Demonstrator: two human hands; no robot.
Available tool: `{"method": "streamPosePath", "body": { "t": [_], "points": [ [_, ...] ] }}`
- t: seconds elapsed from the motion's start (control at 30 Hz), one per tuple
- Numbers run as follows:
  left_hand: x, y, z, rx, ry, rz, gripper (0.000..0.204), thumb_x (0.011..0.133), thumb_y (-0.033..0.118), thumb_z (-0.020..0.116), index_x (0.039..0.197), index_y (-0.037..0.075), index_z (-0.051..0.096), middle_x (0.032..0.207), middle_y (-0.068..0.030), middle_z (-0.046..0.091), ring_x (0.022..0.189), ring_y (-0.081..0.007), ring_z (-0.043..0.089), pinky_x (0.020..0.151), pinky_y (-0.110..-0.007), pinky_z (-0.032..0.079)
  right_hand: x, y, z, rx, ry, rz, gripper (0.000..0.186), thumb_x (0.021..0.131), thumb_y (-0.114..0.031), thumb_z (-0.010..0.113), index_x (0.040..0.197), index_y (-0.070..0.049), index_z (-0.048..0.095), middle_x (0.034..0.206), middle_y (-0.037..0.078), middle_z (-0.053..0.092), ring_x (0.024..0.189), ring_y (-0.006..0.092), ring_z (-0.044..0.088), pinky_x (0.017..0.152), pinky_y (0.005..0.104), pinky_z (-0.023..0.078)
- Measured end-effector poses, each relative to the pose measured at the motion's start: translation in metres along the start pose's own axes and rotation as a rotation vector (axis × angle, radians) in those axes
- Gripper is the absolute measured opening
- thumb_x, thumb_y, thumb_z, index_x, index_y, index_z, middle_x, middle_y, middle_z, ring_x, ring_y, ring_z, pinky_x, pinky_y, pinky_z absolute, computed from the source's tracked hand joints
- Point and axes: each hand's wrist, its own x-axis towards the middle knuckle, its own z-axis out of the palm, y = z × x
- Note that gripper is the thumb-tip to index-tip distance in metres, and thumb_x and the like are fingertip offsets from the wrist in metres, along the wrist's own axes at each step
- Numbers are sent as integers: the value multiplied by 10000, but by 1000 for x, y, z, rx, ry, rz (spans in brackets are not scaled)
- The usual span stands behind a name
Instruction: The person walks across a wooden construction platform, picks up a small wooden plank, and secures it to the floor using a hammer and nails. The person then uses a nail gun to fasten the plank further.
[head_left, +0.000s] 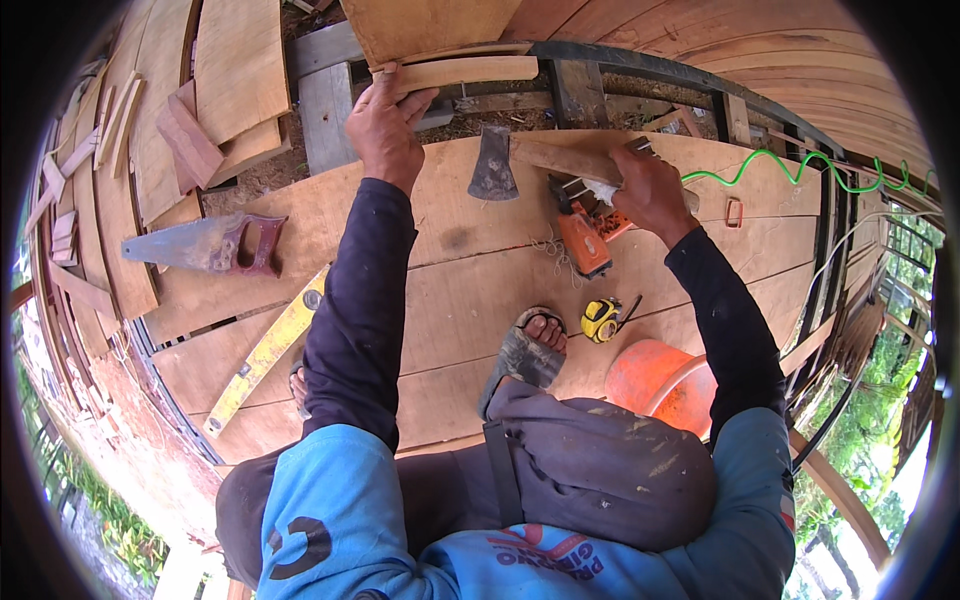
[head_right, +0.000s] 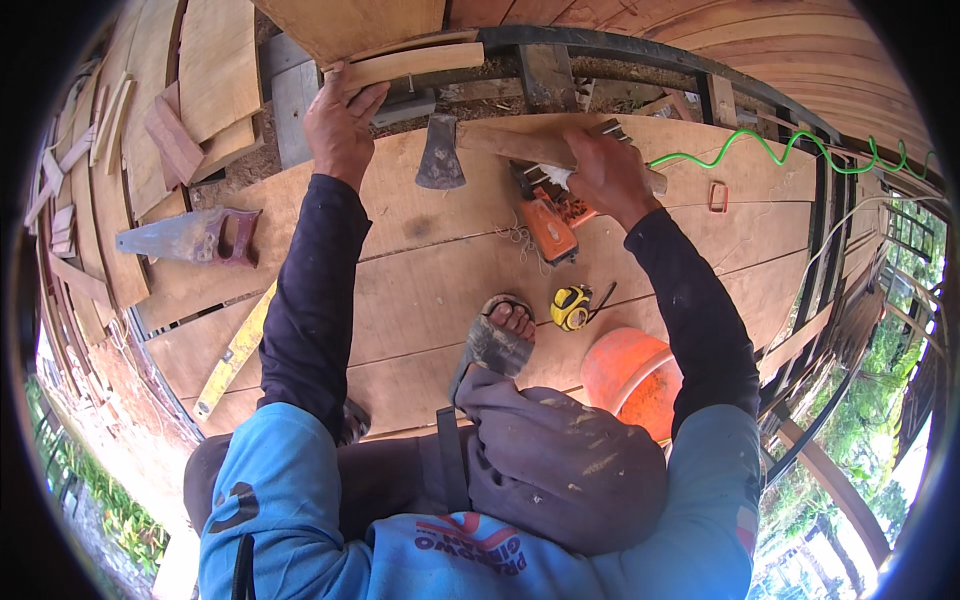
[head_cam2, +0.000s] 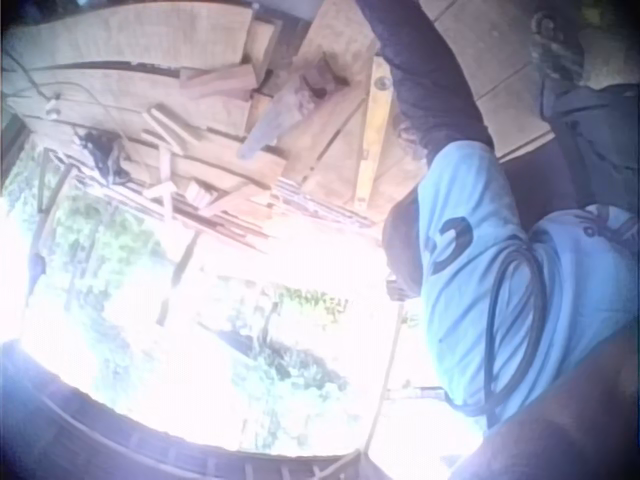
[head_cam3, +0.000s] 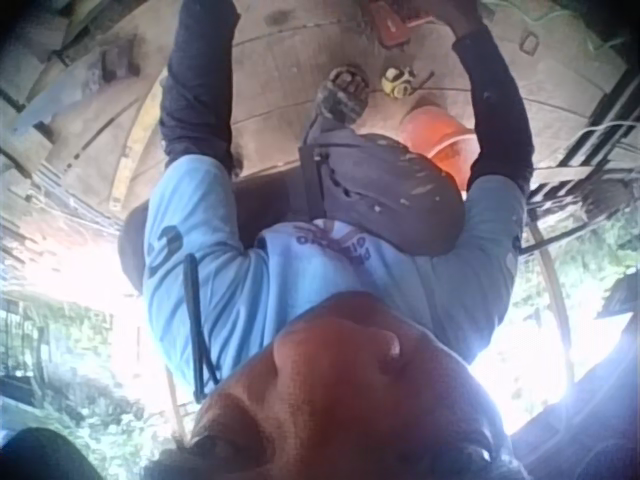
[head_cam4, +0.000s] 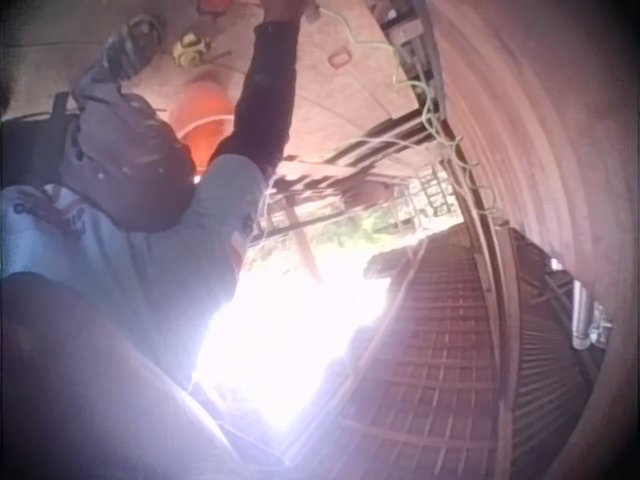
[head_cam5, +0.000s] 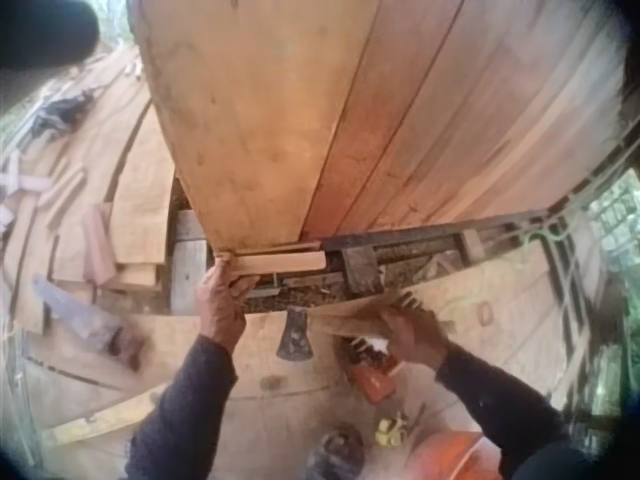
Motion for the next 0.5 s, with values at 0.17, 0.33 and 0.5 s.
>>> {"method": "streamPosePath", "body": {
  "t": [0.17, 0.33, 0.5],
  "points": [
    [1, 0, -3, -121, 12, 5, 344, 896, 234, 710, 1037, -61, 599, 948, -173, 676, 781, -292, 713, 762, -367, 606, -6, -3, 3, 15, -22, -8, 276, 685, -84, 634, 951, -59, 563, 880, 176, 649, 840, 405, 640, 711, 514, 503],
    [-1, 1, 0, -25, 9, -11, 373, 959, 256, 607, 1170, -44, 540, 1081, -191, 645, 886, -334, 694, 884, -430, 551, -9, -4, 4, -14, 0, -6, 259, 684, -80, 630, 934, -56, 567, 884, 169, 649, 836, 397, 644, 709, 510, 506],
    [5, -1, -3, -107, 7, 5, 362, 895, 237, 713, 1045, -69, 592, 969, -177, 674, 795, -295, 712, 770, -371, 607, -5, -3, 3, 9, 65, -18, 263, 681, -80, 637, 935, -63, 572, 898, 160, 650, 832, 388, 647, 705, 504, 511]
  ]
}}
